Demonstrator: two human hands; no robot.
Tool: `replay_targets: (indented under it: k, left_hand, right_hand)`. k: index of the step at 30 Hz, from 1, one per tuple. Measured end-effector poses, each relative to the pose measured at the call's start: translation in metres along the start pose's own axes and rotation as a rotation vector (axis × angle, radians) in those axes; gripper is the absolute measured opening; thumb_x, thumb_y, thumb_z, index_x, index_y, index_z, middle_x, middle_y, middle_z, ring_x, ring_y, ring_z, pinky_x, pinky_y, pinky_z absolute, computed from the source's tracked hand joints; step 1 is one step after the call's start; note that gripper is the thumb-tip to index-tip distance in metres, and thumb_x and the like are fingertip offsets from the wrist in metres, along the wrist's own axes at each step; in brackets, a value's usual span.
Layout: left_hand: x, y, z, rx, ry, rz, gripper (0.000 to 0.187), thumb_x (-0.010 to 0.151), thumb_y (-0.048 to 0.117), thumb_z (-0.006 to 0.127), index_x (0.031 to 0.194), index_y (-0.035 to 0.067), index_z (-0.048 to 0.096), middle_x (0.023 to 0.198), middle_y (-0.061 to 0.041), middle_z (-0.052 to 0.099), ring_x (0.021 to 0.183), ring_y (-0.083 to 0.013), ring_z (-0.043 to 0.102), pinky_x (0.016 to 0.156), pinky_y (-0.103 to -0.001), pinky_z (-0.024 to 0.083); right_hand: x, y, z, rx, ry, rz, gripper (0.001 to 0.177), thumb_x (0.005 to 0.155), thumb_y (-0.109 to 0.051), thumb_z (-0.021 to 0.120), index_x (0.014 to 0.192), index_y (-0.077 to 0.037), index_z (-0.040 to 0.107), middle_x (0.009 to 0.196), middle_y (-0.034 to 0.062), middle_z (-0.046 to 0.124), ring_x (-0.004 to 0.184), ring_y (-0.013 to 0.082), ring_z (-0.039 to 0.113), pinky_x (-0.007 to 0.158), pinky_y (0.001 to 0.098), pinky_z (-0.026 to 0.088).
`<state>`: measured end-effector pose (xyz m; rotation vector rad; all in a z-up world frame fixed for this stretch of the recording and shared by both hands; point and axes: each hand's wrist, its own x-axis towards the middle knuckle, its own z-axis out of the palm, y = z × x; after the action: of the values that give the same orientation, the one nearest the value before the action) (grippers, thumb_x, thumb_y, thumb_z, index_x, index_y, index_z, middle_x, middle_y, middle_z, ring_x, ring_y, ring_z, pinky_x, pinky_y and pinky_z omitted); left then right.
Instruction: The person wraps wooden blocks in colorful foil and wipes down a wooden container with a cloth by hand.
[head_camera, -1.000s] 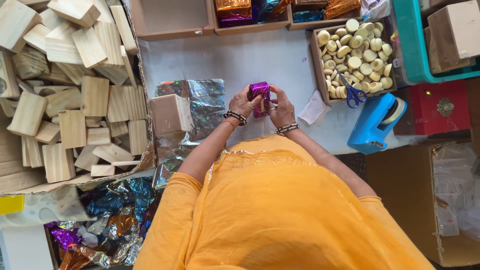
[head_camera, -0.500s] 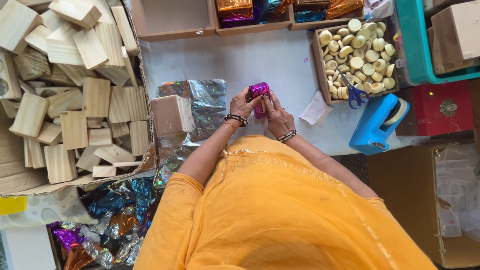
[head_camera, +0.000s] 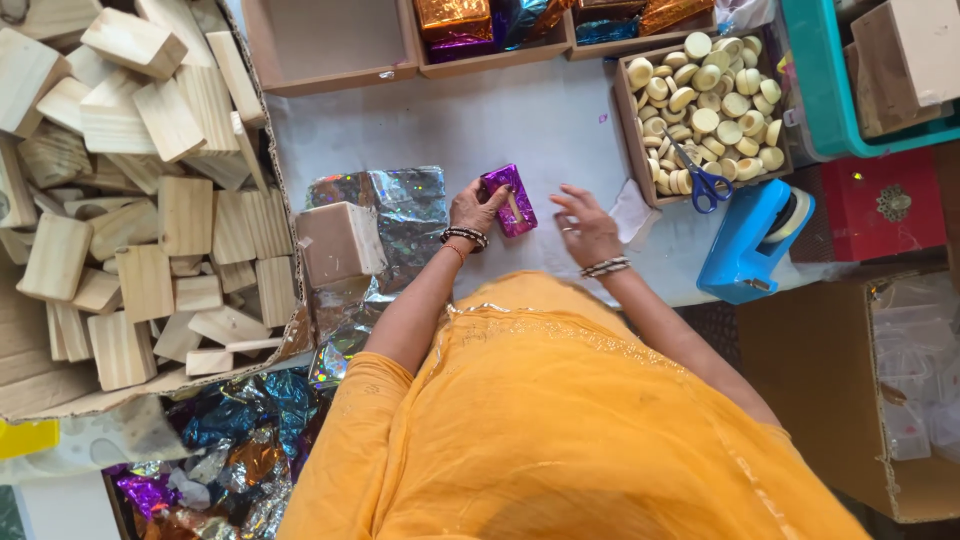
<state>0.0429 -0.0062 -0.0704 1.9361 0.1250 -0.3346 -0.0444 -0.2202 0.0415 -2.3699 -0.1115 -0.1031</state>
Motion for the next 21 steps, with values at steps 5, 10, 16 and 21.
replay_targets:
  k: [5, 10, 16, 21]
  left_hand:
    - [0.003, 0.000, -0.001, -0.030, -0.022, -0.047, 0.050, 0.084, 0.053, 0.078, 0.113, 0.012, 0.075, 0.094, -0.004, 0.080, 0.083, -0.0147, 0.075, 0.077, -0.031, 0.058]
    - [0.012, -0.018, 0.001, -0.089, -0.037, -0.004, 0.048, 0.085, 0.048, 0.079, 0.113, 0.009, 0.075, 0.093, -0.003, 0.079, 0.082, -0.0120, 0.073, 0.077, -0.029, 0.057]
    - [0.018, -0.037, 0.010, -0.225, -0.105, 0.073, 0.042, 0.092, 0.038, 0.078, 0.113, 0.003, 0.071, 0.097, -0.003, 0.076, 0.087, -0.0094, 0.069, 0.081, -0.029, 0.056]
    - [0.022, -0.046, 0.010, -0.387, -0.102, -0.038, 0.038, 0.091, 0.032, 0.079, 0.116, 0.004, 0.071, 0.099, -0.001, 0.076, 0.083, -0.0062, 0.067, 0.069, -0.025, 0.057]
  right_hand:
    - [-0.035, 0.024, -0.078, -0.110, 0.179, 0.043, 0.023, 0.094, -0.001, 0.068, 0.115, -0.009, 0.072, 0.130, 0.0087, 0.068, 0.108, 0.0238, 0.070, 0.080, 0.0332, 0.062]
    - [-0.091, 0.045, -0.162, -0.321, 0.425, 0.165, 0.014, 0.102, -0.004, 0.067, 0.115, -0.007, 0.072, 0.115, 0.0115, 0.072, 0.098, 0.0281, 0.070, 0.080, 0.0404, 0.058]
    - [-0.186, 0.133, -0.211, -0.598, 0.675, 0.561, 0.007, 0.102, -0.014, 0.075, 0.104, -0.008, 0.077, 0.098, 0.0125, 0.072, 0.081, 0.0275, 0.070, 0.074, 0.0414, 0.056]
    - [-0.214, 0.181, -0.201, 0.014, 0.650, 1.057, 0.023, 0.099, -0.029, 0.074, 0.107, -0.008, 0.073, 0.088, 0.0069, 0.072, 0.072, 0.0158, 0.067, 0.067, 0.0344, 0.055]
